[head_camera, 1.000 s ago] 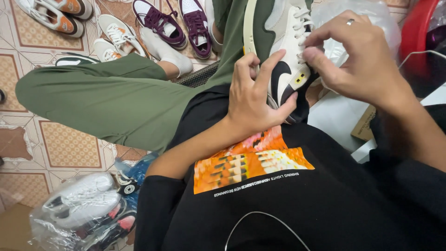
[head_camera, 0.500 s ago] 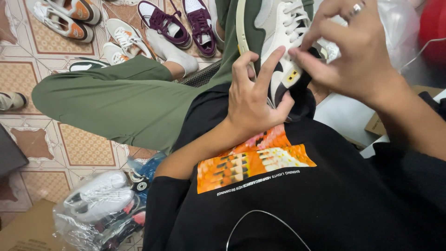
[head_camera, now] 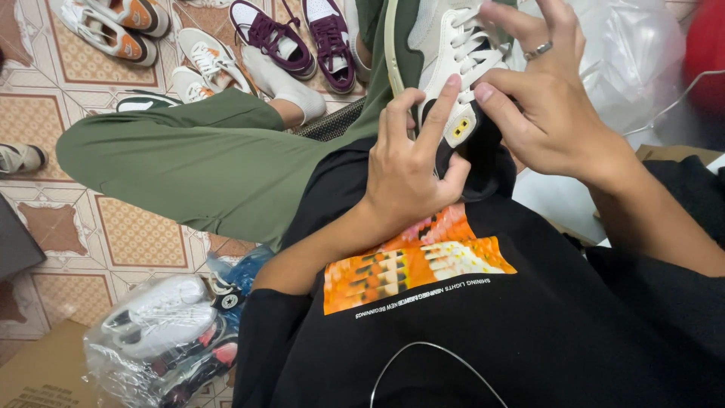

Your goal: The person is lacing a pair of black and white sneakers, carefully threading the white laces through each eyelet.

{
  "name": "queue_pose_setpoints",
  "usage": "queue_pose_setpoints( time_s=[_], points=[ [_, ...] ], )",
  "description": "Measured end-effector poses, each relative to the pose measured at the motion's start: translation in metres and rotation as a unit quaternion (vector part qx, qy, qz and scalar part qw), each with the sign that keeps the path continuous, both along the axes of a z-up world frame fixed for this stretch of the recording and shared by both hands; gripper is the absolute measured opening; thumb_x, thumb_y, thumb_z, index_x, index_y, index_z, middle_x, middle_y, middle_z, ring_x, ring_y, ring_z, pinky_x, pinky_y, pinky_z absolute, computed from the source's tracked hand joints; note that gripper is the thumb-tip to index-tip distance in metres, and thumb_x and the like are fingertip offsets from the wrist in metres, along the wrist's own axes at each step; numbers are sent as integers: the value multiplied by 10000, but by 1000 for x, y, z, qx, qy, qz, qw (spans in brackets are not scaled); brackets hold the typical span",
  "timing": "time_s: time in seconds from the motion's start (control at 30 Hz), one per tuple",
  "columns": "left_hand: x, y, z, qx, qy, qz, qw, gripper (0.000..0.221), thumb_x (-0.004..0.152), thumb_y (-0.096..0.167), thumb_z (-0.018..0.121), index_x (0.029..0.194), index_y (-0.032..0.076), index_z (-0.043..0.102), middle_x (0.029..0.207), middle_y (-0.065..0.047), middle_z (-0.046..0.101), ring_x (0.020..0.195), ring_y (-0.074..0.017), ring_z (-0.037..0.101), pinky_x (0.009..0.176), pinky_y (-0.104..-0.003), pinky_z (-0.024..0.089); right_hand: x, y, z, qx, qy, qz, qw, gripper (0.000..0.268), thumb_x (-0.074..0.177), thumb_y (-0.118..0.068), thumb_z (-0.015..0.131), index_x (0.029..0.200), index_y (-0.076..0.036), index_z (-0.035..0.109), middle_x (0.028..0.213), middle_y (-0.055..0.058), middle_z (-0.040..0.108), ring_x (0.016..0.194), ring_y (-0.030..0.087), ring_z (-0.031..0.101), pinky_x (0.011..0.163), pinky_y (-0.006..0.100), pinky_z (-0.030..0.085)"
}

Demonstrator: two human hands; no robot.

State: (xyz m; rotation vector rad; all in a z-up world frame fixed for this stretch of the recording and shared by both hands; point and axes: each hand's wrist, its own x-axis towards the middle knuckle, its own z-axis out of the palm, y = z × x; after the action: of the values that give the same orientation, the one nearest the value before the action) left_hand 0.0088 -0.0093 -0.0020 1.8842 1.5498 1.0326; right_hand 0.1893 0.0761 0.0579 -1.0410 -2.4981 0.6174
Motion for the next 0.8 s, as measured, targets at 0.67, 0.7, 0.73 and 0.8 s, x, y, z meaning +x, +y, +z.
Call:
queue_pose_setpoints(
  time_s=[0.67, 0.7, 0.73, 0.8],
  points=[
    [-4, -4, -5, 20, -12, -5, 1000, 831, 792, 110, 741, 1566, 130, 439, 1388, -189, 494, 1148, -358, 588, 943, -377, 605, -11, 7, 2, -47, -22, 15, 999, 118, 980, 16, 603, 880, 76, 612, 1599, 324, 375, 1496, 482, 182, 1219, 611, 188],
    [-4, -4, -6, 18, -12, -6, 1000, 834, 789, 111, 742, 1566, 130, 440, 1388, -191, 494, 1159, -360, 590, 955, -378, 603, -12, 7, 2, -42, -22, 14, 999, 72, 972, 42, 620, 913, 79, 636, 1593, 304, 377, 1492, 484, 203, 1228, 593, 225],
    [-4, -4, -5, 17, -12, -8, 1000, 836, 786, 112, 742, 1565, 130, 440, 1388, -193, 494, 1171, -362, 592, 967, -379, 602, -12, 7, 3, -36, -22, 12, 999, 33, 964, 69, 636, 946, 83, 660, 1587, 285, 379, 1488, 486, 223, 1238, 575, 262],
    [-4, -4, -6, 16, -12, -6, 1000, 837, 784, 113, 740, 1566, 141, 442, 1389, -189, 495, 1166, -357, 590, 951, -373, 605, -13, 6, 3, -4, -13, 14, 1000, 24, 934, 97, 667, 954, 90, 678, 1569, 265, 403, 1451, 475, 267, 1233, 551, 282]
  ],
)
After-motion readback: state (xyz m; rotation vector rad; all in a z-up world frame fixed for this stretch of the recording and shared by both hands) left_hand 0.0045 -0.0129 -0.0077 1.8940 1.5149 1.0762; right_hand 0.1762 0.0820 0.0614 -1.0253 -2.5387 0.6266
